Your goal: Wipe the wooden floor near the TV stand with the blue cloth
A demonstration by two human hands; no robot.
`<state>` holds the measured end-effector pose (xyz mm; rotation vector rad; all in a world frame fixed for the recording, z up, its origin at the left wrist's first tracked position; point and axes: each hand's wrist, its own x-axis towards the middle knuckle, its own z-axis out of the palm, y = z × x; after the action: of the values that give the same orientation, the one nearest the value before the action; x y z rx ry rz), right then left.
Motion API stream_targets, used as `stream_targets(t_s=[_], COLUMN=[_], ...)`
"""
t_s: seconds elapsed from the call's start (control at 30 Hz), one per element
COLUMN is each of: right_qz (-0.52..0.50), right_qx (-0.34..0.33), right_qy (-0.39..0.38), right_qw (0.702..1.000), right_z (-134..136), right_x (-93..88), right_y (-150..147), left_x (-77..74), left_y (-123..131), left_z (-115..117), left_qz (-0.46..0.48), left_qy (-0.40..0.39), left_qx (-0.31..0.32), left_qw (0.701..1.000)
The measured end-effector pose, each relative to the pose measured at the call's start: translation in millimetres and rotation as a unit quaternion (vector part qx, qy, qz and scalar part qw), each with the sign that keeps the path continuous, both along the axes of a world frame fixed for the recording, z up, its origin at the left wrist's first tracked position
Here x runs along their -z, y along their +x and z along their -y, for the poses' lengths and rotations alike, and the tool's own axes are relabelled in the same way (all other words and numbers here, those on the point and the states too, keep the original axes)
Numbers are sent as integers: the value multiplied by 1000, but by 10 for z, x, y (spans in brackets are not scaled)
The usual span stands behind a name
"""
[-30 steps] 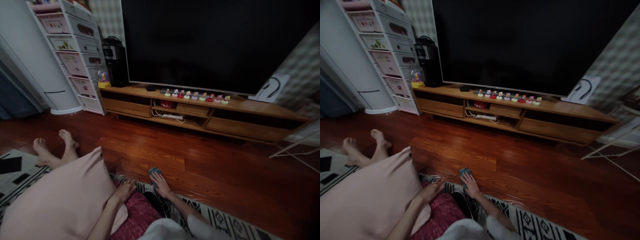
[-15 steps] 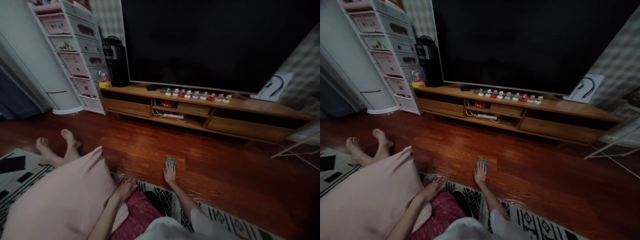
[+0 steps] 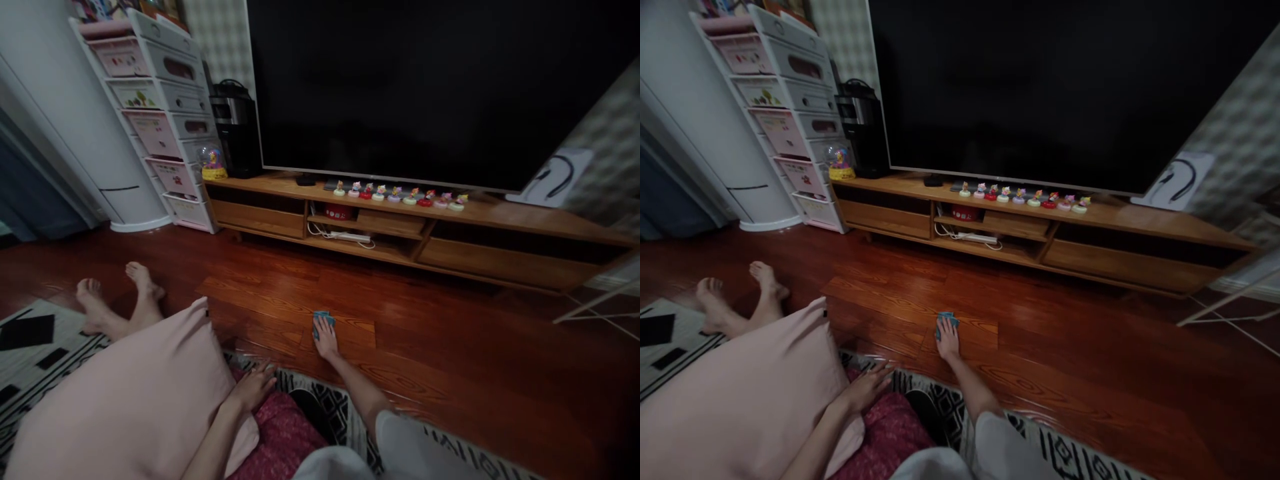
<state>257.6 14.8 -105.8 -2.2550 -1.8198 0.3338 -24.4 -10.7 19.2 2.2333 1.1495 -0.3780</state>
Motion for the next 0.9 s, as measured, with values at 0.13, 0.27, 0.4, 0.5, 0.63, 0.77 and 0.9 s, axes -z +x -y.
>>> stream_targets(t_s=[0.13, 0.27, 0.4, 0.5, 0.63, 0.77, 0.9], right_qz=[3, 9, 3, -7, -11, 6, 15], right_qx=[63, -18, -107, -142, -137, -55, 26], right_qy=[-40, -16, 22, 25, 28, 7, -15], right_qw=[997, 1000, 994, 990, 990, 998, 999], right_z=[-285, 23, 734, 1158, 1089, 420, -160], right_x=[-108, 110, 428, 529, 446, 236, 108], right_y=[101, 125, 114, 114, 154, 168, 79], left_x=[-15, -19, 9, 56, 83, 51, 27], left_y=[8, 4, -4, -8, -8, -4, -2], left_z=[6, 11, 16, 15, 10, 4, -4], left_qz=[7, 20, 24, 32, 35, 26, 26], left_qy=[-5, -7, -8, -6, -5, -7, -9], left_qx=[-9, -15, -15, -21, -23, -19, -13], left_qw=[1000, 1000, 1000, 999, 999, 999, 1000])
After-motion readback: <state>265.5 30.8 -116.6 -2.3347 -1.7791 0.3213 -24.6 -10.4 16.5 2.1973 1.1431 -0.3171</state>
